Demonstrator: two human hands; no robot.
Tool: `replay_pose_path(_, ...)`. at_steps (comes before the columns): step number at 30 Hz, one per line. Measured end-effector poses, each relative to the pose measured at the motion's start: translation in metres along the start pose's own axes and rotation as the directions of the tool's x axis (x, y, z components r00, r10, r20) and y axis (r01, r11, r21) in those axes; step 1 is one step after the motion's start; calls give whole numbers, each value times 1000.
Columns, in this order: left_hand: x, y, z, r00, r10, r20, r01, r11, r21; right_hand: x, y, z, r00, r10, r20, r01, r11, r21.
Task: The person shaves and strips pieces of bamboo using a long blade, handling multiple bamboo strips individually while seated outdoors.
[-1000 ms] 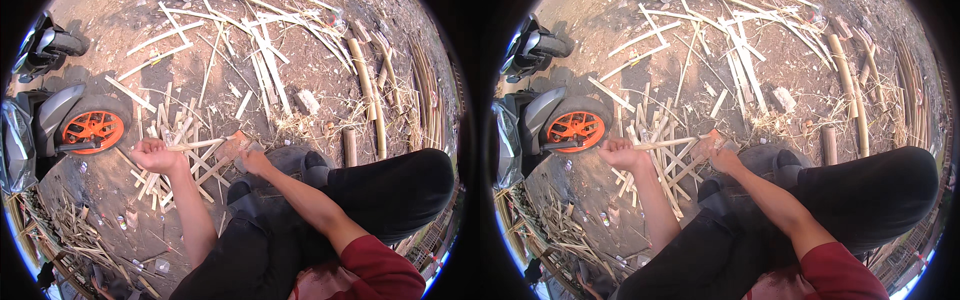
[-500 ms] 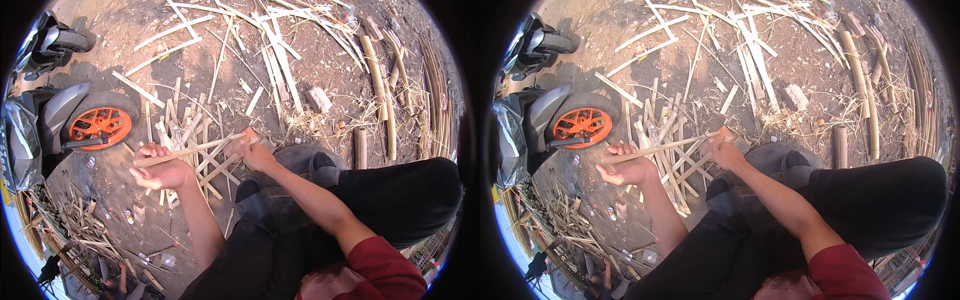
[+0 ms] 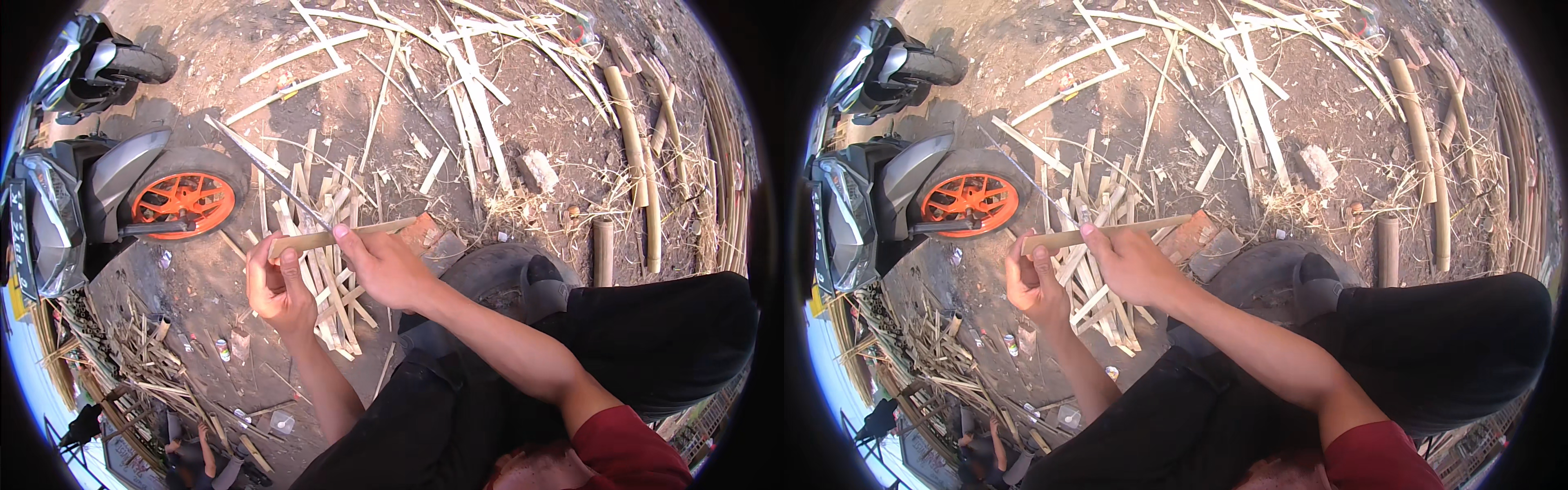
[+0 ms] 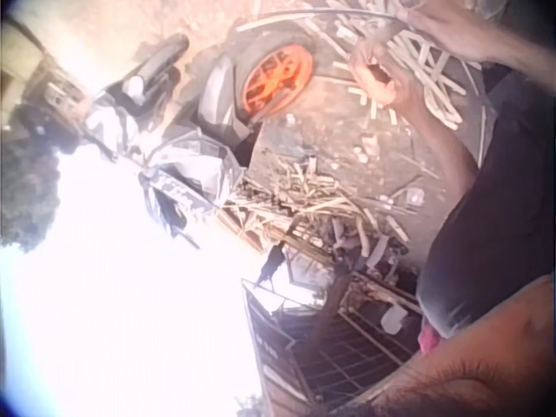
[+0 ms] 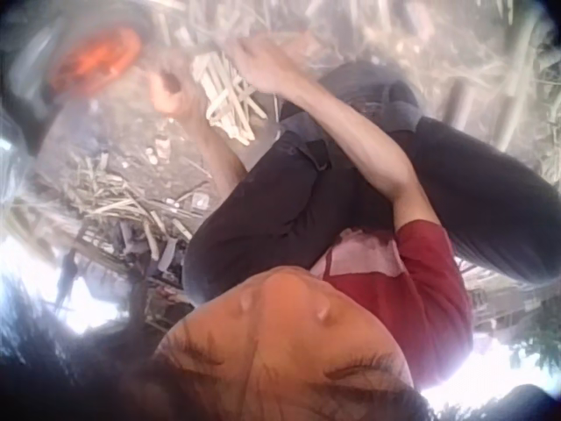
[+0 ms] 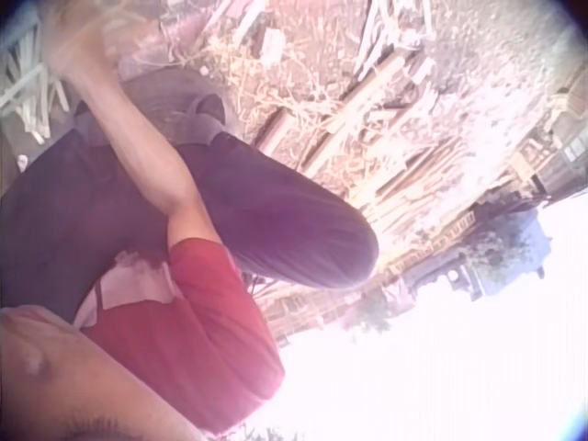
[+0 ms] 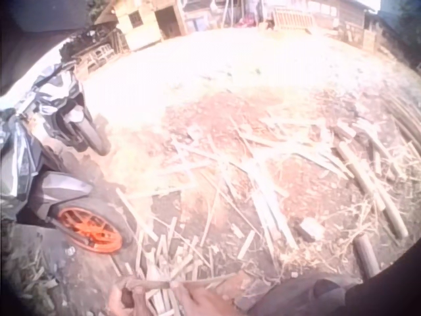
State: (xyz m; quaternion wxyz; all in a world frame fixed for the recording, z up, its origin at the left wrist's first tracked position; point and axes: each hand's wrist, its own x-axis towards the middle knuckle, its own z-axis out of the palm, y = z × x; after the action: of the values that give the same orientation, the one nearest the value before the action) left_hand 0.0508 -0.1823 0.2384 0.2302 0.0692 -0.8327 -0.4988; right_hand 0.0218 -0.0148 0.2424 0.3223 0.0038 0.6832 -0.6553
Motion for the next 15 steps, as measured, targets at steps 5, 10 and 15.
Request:
replay_pose_path(5, -7, 19, -1, 999, -51, 12, 51, 998, -26, -16, -31, -1, 1000, -14, 20, 13, 998, 63)
replay_pose_path(10, -6, 19, 2, 988, 130, -82, -125, 990, 67, -31, -54, -1, 998, 9, 60, -14, 996, 86)
replay_pose_path(15, -15, 13, 1, 996, 63, -66, -60, 997, 43, -38, -30, 6, 1000, -7, -11, 8, 994, 113)
